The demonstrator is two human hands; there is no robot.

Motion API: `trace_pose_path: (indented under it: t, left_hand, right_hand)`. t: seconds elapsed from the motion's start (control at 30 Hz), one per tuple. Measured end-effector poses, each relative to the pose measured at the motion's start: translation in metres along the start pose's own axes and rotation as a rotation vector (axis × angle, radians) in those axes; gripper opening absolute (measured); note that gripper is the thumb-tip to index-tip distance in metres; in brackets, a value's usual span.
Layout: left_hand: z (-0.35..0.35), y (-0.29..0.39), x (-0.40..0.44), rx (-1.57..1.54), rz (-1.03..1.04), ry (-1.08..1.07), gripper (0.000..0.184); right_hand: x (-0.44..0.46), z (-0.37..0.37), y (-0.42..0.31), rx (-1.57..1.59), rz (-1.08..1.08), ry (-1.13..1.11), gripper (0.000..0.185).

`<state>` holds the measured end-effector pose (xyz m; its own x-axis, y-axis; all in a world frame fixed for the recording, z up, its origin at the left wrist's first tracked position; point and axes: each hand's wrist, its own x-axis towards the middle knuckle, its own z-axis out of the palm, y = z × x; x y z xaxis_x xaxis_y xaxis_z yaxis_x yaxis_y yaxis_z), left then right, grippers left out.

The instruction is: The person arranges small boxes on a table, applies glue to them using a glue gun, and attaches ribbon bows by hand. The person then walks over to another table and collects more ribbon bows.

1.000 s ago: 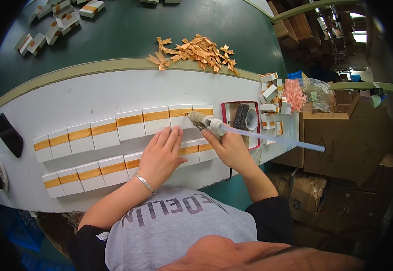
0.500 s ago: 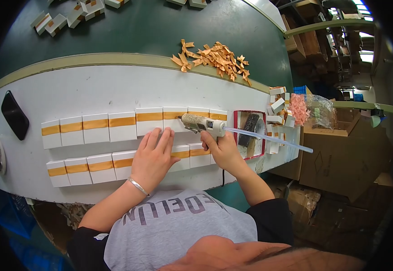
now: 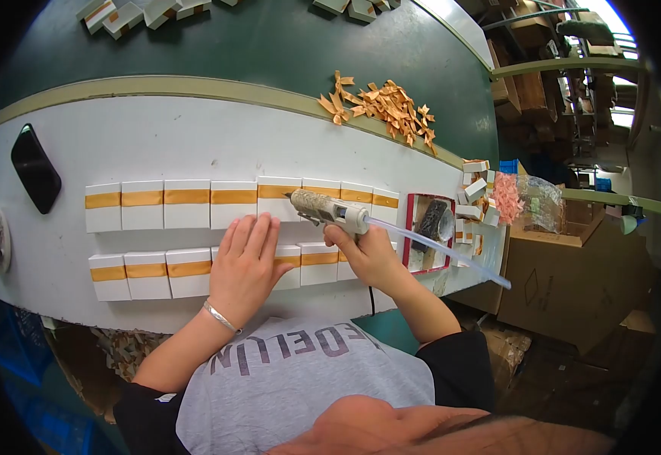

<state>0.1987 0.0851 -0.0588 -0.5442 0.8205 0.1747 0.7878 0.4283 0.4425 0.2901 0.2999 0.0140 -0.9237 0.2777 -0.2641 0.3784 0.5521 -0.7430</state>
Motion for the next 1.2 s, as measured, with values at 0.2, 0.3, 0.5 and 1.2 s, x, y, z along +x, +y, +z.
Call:
trace_pose_path:
  t: [0.2, 0.3, 0.5, 1.2]
  left_hand:
    - [0.002, -0.004, -0.002, -0.001, 0.017, -0.004, 0.08]
    - [0.0, -0.006, -0.002, -0.011, 0.028, -0.019, 0.078]
    - [-0.02, -0.02, -0.013, -0.094, 0.031, 0.066, 0.078]
    - [-0.04, -0.064, -0.043, -0.142, -0.049, 0.119, 0.075]
  right_hand:
    - [0.007, 0.003, -0.004, -0.018, 0.176, -0.047, 0.036]
    - [0.006, 0.002, -0.016, -0.159, 0.126, -0.028, 0.036]
    - [0.009, 0.006, -0.041, -0.117, -0.045, -0.057, 0.032]
    - [0.033, 0.039, -0.085, -0.145, -0.054, -0.158, 0.032]
